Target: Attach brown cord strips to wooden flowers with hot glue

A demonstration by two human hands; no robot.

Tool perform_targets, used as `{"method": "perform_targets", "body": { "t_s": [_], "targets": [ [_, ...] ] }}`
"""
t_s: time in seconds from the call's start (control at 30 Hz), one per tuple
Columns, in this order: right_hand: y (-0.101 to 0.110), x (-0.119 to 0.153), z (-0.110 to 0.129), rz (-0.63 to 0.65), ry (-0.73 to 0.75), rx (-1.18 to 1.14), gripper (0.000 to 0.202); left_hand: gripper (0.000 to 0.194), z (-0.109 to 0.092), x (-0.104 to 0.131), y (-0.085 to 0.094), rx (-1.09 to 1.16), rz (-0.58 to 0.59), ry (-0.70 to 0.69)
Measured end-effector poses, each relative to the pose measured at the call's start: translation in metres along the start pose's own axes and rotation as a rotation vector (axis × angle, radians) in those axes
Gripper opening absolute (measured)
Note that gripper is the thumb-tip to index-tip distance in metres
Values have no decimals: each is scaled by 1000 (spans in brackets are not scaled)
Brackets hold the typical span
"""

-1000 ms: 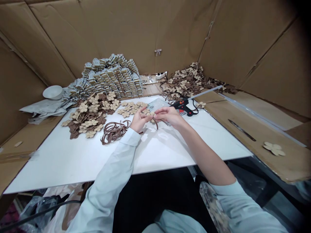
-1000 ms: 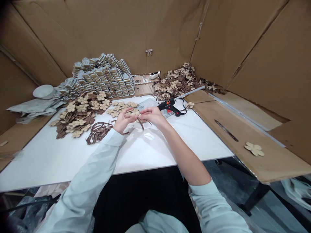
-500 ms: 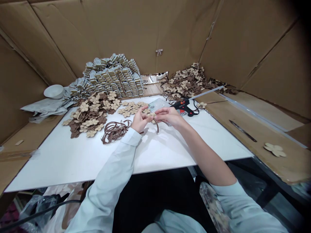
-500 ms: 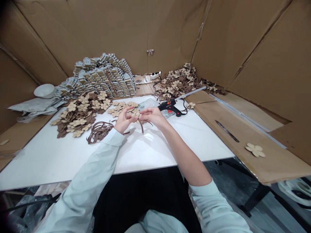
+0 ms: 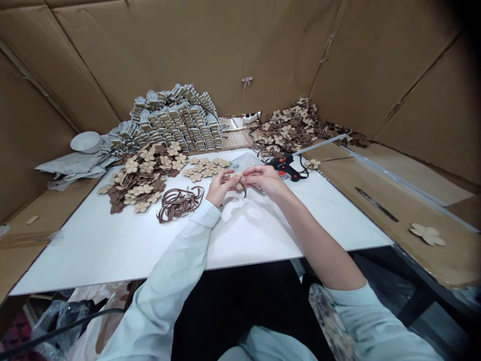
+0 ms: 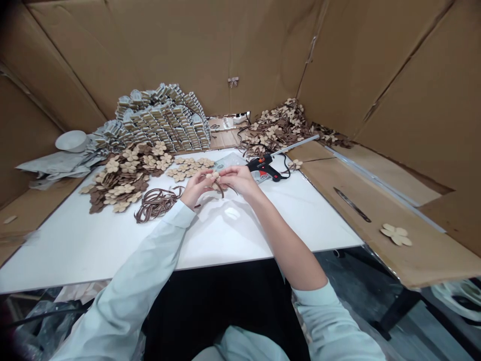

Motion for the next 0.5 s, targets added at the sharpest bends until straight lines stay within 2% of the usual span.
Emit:
{"method": "perform_targets", "body": {
  "t_s": [0.2, 0.37, 0.5],
  "targets": [
    [5, -1, -1, -68, -27, 16, 19, 36, -1, 0, 1, 49, -5, 12],
    [6, -1, -2, -69, -30, 32, 18, 35, -1, 0, 4, 55, -25, 21],
    [5, 0, -3, -62, -35, 21, 18, 39, 0, -1, 1, 59, 10, 11]
  ]
}}
Point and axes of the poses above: each hand's wrist, its own x-axis away from the middle knuckle, its own y-axis out of the back of the hand, z = x × y, the point moved 9 cm from there along -x, towards the middle knuckle, and after that the axes turned 7 degrees about x, right-handed, at the moved point
